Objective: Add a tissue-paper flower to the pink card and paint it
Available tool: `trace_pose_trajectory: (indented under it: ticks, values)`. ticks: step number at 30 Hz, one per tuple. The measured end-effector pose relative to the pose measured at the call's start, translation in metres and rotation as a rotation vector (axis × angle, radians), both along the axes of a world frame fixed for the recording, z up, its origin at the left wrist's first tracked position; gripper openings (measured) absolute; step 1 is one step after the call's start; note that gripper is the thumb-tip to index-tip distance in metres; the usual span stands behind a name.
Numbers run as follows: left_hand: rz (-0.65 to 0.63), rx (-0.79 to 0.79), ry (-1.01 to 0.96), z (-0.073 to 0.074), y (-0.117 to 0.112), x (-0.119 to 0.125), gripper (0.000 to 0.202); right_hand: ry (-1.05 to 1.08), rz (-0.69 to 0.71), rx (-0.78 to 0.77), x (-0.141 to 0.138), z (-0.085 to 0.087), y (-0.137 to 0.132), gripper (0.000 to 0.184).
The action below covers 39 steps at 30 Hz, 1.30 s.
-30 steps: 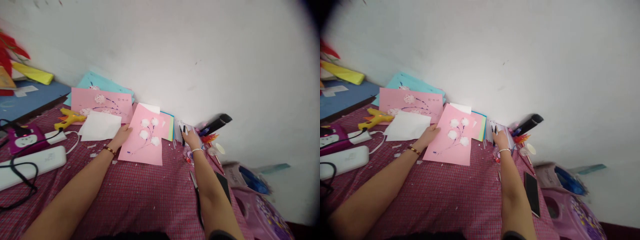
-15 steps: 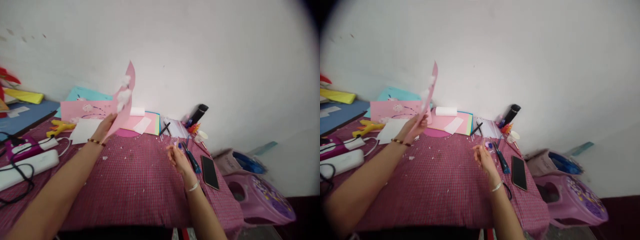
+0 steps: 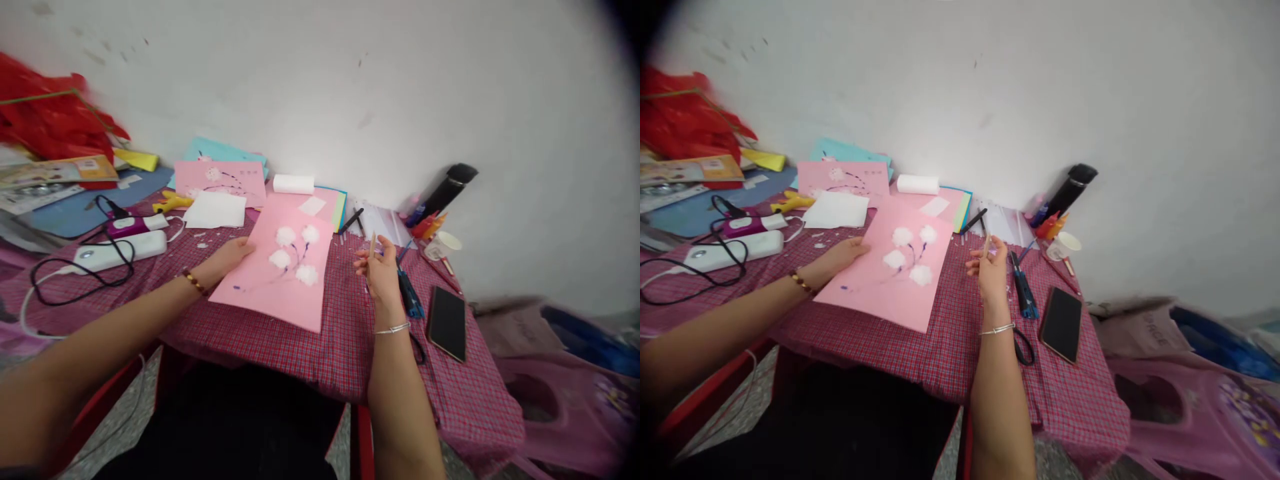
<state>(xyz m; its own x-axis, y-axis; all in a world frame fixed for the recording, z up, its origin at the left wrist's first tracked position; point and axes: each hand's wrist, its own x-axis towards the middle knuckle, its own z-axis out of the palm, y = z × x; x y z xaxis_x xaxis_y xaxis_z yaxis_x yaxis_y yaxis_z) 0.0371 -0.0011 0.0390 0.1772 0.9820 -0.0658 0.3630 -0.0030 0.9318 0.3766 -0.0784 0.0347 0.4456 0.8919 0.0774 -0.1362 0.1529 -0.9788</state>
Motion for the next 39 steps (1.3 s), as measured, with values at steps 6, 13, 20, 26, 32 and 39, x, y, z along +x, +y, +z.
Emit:
trace_pose_trajectory:
  ticks: [6,13,20,26,32,39]
  values:
    - [-0.067,0.125,0.024,-0.017,-0.004,0.007,0.028,0.244,0.169,0.082,-0.010,0.015,-0.016,0.025]
    - [-0.116,0.103,0.022,-0.025,-0.002,0.001,0.033,0.377,0.125,0.156,-0.016,0.009,-0.014,0.012]
    - [-0.032,-0.004,-0.024,-0.022,-0.008,-0.005,0.032,-0.029,-0.180,0.056,-0.019,0.001,-0.006,0.028]
    - [-0.006,-0.211,-0.206,-0.018,-0.011,-0.006,0.050,-0.340,-0.199,0.005,-0.033,-0.006,-0.012,0.011]
    - [-0.035,-0.282,-0.159,-0.016,-0.009,-0.007,0.056,-0.910,0.136,-0.124,-0.047,0.016,-0.034,0.015]
    - [-0.062,-0.263,-0.025,-0.022,-0.008,-0.012,0.052,-1.663,0.212,-0.340,-0.014,0.027,0.000,0.035]
